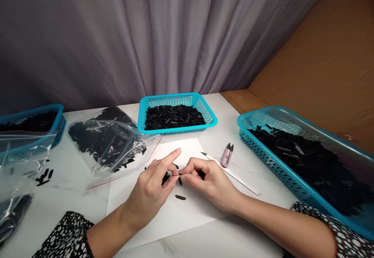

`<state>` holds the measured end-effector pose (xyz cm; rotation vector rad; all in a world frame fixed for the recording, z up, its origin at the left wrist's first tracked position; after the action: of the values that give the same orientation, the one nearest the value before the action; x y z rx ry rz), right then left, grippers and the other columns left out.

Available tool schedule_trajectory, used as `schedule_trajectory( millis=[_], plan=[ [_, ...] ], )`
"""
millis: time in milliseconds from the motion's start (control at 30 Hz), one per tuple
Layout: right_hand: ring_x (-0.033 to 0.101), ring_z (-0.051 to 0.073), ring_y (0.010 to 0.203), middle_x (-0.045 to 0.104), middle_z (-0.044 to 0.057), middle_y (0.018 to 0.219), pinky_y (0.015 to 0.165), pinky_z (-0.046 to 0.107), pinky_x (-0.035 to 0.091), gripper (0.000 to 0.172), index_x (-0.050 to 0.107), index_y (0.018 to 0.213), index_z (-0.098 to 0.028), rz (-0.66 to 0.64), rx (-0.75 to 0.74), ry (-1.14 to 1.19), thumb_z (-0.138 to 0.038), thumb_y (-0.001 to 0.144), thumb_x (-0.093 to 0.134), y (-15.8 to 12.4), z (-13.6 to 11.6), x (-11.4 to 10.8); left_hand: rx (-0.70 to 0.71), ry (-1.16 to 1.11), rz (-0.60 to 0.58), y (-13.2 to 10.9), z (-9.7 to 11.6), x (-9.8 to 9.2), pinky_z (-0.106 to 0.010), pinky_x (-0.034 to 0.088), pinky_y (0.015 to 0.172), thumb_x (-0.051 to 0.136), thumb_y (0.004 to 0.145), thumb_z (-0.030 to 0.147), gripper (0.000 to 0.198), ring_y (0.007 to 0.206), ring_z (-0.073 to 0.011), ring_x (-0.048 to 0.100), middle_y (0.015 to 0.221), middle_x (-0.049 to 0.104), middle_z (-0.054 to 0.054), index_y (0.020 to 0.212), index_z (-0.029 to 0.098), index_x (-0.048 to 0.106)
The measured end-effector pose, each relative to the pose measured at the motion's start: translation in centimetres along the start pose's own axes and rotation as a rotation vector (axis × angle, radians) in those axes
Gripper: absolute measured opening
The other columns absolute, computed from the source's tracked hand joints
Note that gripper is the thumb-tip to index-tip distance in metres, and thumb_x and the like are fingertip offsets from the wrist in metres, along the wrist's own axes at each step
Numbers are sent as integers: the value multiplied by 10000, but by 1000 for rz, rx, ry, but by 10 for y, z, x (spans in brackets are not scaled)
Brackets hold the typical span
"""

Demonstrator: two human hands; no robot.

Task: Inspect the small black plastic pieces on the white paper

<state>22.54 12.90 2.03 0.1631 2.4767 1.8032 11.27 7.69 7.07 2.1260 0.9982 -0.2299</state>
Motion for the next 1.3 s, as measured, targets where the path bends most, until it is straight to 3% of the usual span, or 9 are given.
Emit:
schedule_trajectory(
  millis=[233,533,600,700,833,1000,1100,1233,1300],
  plan=[
    [294,75,582,365,-8,615,543,232,232,280,601,802,-88,-52,33,100,-361,861,623,3,5,2,-138,-192,-73,0,-12,6,-76,428,839,576,847,11,661,801,-3,552,847,572,56,1446,202,373],
    [166,9,437,274,-70,564,421,195,89,405,482,822,-108,-97,230,642,-386,775,773,4,20,13,59,-150,14,5,5,-5,-143,460,906,570,845,-14,648,846,-35,554,854,566,14,1448,128,382],
    [167,3,439,285,-70,571,420,190,86,402,488,832,-102,-83,232,648,-381,778,772,4,19,12,3,-212,19,3,-3,-4,-167,466,910,579,865,11,662,864,-43,565,858,568,17,1470,178,366],
    [179,0,440,295,-69,572,417,186,90,398,498,830,-94,-66,227,654,-374,774,777,5,18,9,-188,-356,27,-1,-24,0,-239,475,944,564,917,75,605,939,-70,589,877,564,16,1450,300,389],
    [163,0,430,292,-74,561,414,192,69,418,487,832,-100,-63,247,673,-386,765,783,5,21,8,-339,-455,33,-5,-38,3,-272,488,872,516,959,109,517,897,-85,578,890,544,4,1395,382,460],
    [162,3,427,283,-80,546,418,195,64,447,485,851,-104,-38,279,674,-415,754,790,5,24,8,-306,-298,52,-2,-38,-5,-210,459,759,484,994,156,411,815,-54,555,871,511,13,1343,370,520],
    [154,4,433,272,-78,551,421,196,65,442,482,851,-107,-39,272,673,-418,764,783,5,23,9,-323,-201,20,-2,-40,-5,-168,435,768,447,1017,167,353,817,-22,554,875,557,47,1320,334,520],
    [144,7,438,259,-81,546,422,195,70,428,464,854,-114,-45,242,669,-413,794,763,5,20,9,-161,-71,-4,2,-22,-5,-201,421,840,536,938,77,321,948,-57,522,981,550,19,1189,270,589],
    [141,11,439,251,-82,540,422,197,69,418,458,855,-116,-47,226,658,-413,809,750,5,19,9,-113,-60,-5,4,-15,-4,-215,414,809,550,911,45,312,916,-72,502,934,511,0,1144,247,596]
  ],
)
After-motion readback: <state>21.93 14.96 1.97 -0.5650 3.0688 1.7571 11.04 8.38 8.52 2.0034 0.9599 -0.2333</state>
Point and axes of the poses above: each hand's wrist, its own y-axis towards the middle knuckle, its own x-axis out of the palm, z = x × y, the point moved 9 cm from there along y, towards the middle knuckle
